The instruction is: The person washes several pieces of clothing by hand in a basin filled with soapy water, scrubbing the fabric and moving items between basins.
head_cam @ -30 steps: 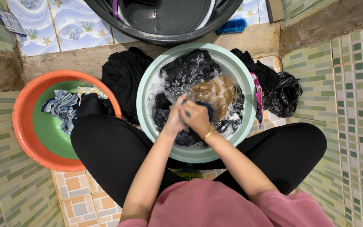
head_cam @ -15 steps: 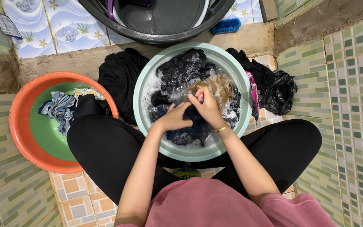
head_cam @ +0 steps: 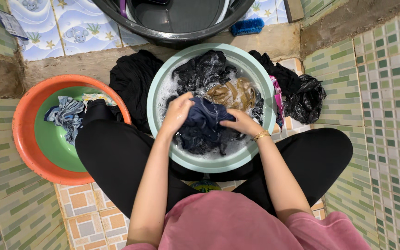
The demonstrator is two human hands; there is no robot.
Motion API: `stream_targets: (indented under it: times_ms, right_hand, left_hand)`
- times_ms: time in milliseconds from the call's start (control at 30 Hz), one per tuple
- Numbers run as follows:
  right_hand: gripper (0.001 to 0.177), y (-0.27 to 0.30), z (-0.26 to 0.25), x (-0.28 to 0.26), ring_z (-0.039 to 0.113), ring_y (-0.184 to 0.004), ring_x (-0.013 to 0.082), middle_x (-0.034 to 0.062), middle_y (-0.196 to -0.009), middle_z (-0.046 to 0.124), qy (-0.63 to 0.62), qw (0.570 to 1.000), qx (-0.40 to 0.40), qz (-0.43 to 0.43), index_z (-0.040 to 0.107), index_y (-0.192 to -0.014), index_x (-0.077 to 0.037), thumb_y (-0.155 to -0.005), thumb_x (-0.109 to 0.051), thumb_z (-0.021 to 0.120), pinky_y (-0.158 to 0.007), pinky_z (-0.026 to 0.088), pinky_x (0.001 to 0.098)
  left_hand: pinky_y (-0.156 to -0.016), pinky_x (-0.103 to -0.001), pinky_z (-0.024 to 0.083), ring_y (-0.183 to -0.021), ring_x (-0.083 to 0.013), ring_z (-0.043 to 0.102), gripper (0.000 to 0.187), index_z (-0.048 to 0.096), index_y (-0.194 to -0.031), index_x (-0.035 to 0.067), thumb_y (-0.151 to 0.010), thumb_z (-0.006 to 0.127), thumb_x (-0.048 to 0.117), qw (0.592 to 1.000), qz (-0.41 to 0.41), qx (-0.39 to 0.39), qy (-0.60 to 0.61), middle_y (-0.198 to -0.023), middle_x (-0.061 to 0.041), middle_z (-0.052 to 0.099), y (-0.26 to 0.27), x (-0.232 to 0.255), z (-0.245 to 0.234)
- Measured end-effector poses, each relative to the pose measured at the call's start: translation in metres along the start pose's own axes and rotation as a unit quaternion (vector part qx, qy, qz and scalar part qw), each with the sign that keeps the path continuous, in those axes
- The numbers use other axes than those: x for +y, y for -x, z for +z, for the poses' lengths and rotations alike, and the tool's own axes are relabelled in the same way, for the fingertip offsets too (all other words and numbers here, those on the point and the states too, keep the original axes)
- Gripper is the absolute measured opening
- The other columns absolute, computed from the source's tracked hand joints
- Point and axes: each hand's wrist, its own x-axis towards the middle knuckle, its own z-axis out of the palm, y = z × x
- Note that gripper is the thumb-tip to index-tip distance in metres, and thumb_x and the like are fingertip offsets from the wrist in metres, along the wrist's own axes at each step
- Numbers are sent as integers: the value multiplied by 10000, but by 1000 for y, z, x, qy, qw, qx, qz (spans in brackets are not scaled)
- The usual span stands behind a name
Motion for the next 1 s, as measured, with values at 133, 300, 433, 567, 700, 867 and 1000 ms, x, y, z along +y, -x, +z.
stream_targets:
  times_ms: [133,300,433,567,700,867,1000]
  right_hand:
    - [429,-3,0,-5,665,-1040,122,39,-1164,734,-267,960,76,29,608,-1300,-65,-924,-247,703,-943,521,286]
    - [429,13,-26,-63,644,-955,121,61,-1072,703,-109,991,65,-53,602,-1240,-48,-893,-233,774,-862,532,287]
    - [408,24,-40,-102,633,-860,155,96,-964,739,-43,997,-59,-18,666,-1218,-77,-877,-270,780,-819,538,312]
    - [555,27,-40,-105,659,-872,173,101,-989,695,0,999,31,-41,584,-1160,-46,-764,-317,863,-787,526,321]
    - [562,24,-28,-81,636,-906,237,102,-969,749,162,977,126,-65,698,-1162,-87,-711,-347,910,-831,474,372]
    - [474,24,-25,-32,679,-980,163,65,-1070,746,-153,984,82,39,711,-1228,-38,-806,-235,797,-909,520,294]
    - [474,32,-44,-8,658,-1051,150,45,-1156,718,-383,917,78,82,652,-1287,17,-822,-66,692,-966,493,306]
  left_hand:
    - [-973,-408,511,-1068,-352,667,291,653,-1165,54,-1005,540,270,976,-131,-22,-170,-1051,-170,695,7,18,-26]
    - [-1112,-425,381,-1332,-392,499,697,441,-1425,44,-802,706,212,972,126,-108,-165,-1417,-209,499,20,48,-19]
    - [-1154,-505,304,-1406,-449,446,590,478,-1220,64,-746,804,194,931,282,-183,-139,-1403,-170,579,7,74,-9]
    - [-802,-398,551,-874,-326,734,418,566,-1007,89,-725,797,292,943,81,-247,-209,-917,-118,727,4,98,-12]
    - [-715,-419,526,-779,-358,693,391,571,-997,75,-744,809,255,955,141,-141,-221,-801,-132,682,19,115,1]
    - [-955,-375,488,-1075,-270,651,454,534,-1166,40,-808,802,126,988,140,-68,13,-1113,-103,652,34,117,0]
    - [-1067,-322,451,-1233,-192,587,482,617,-1320,22,-864,766,69,971,16,-150,185,-1340,-67,616,40,110,-6]
